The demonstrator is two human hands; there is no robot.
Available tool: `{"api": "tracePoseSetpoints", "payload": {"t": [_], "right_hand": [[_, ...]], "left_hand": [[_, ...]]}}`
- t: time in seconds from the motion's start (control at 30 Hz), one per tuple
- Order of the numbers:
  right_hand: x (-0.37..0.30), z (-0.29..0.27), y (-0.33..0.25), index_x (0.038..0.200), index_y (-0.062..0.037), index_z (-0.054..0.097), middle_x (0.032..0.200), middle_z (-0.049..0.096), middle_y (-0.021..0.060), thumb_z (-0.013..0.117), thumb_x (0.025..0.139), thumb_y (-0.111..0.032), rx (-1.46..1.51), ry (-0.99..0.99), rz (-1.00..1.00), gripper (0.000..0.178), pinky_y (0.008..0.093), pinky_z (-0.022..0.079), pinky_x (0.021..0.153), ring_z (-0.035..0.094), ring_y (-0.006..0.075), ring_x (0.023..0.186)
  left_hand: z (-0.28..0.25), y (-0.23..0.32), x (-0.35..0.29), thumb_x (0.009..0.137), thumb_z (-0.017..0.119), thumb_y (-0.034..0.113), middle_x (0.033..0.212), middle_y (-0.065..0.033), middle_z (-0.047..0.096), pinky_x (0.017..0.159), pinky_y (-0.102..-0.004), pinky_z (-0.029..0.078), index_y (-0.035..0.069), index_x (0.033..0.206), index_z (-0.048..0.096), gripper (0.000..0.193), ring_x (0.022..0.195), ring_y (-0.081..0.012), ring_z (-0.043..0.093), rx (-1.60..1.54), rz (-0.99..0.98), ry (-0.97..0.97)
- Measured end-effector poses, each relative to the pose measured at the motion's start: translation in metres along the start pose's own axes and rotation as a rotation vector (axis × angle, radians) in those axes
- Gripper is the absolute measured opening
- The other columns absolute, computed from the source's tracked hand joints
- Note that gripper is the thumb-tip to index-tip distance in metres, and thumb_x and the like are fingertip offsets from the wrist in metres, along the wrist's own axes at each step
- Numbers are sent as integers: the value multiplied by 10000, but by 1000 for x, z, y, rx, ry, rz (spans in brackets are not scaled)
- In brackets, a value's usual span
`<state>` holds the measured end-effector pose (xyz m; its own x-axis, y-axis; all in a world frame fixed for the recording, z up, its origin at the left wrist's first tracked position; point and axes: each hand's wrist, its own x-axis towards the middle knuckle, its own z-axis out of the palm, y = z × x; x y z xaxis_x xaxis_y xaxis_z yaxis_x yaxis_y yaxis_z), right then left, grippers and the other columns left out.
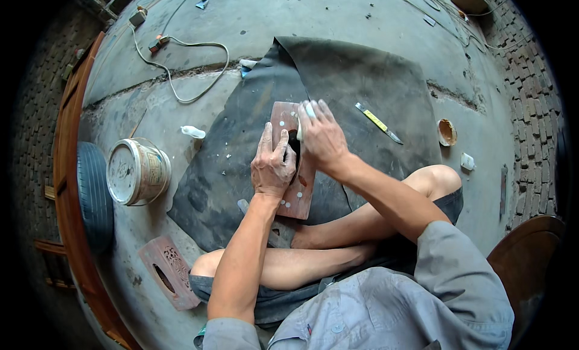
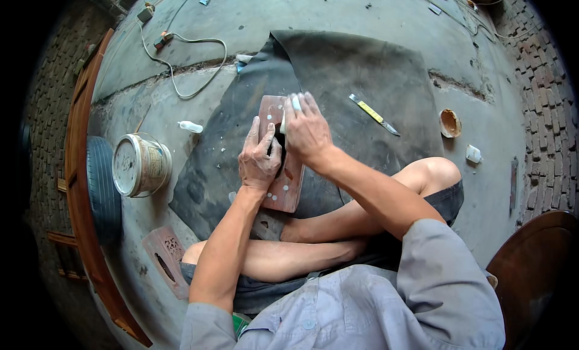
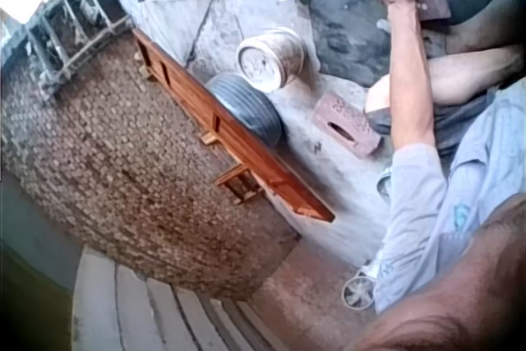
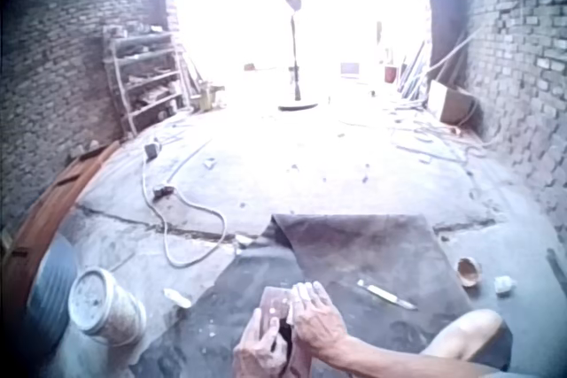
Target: The person sits cross-legged on the ground and carves a decorative pattern into a rectangular wooden block. They use a small knife to cut out sections of the wood, periodically wiping the surface with a cloth to remove debris. The person also applies a white substance from a small bottle to the carved areas and smooths it with their finger.
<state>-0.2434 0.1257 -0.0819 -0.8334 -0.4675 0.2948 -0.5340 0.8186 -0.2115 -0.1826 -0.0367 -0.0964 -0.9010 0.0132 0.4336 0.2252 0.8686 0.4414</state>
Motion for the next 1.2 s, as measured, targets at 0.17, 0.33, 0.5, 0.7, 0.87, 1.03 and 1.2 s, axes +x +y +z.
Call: {"api": "tracePoseSetpoints", "payload": {"t": [0.17,0.33,0.5,0.7,0.87,1.03,1.2], "right_hand": [[-4,-4,6,1463,141,526,1483,587,324,568,914,-179,37,3,0,637,493,268,1306,512,425,1463],[-24,-3,-8,1440,136,546,1483,594,307,567,915,-166,-41,-19,-85,607,495,283,1299,515,416,1461],[10,-1,6,1432,135,564,1455,610,319,553,929,-160,25,45,-13,583,476,278,1305,534,414,1447],[12,5,3,1447,121,555,1484,593,306,548,949,-154,46,13,-100,568,476,297,1300,517,405,1465],[-10,5,-10,1432,132,561,1457,611,314,555,957,-182,39,-7,-195,569,474,318,1287,542,424,1433],[30,6,0,1430,118,571,1450,621,307,597,913,-192,110,2,-10,604,473,316,1288,544,413,1436],[5,8,-9,1392,123,597,1440,627,309,597,905,-176,52,63,-155,571,471,332,1278,555,411,1423]], "left_hand": [[-2,3,2,907,677,156,1461,-305,605,999,-453,586,53,1254,782,377,1223,-441,684,-6,-18,-7],[-5,-2,-2,914,669,142,1460,-305,605,994,-458,588,55,1259,779,373,1217,-439,687,8,-19,-11],[1,2,1,919,671,144,1466,-302,603,1000,-458,586,60,1263,778,371,1221,-439,685,-10,-10,1],[-2,1,0,922,678,153,1473,-289,602,1011,-459,581,72,1276,773,375,1236,-436,678,-19,-31,-17],[-3,-1,-4,917,685,151,1456,-294,613,1009,-456,585,64,1268,772,372,1233,-443,682,-58,-68,-19],[2,2,-4,901,662,125,1437,-333,608,1031,-469,580,31,1278,748,398,1267,-452,660,-69,-52,-5],[1,-2,0,905,685,149,1440,-322,609,1031,-476,578,-40,1345,644,481,1253,-446,666,-151,-174,15]]}}
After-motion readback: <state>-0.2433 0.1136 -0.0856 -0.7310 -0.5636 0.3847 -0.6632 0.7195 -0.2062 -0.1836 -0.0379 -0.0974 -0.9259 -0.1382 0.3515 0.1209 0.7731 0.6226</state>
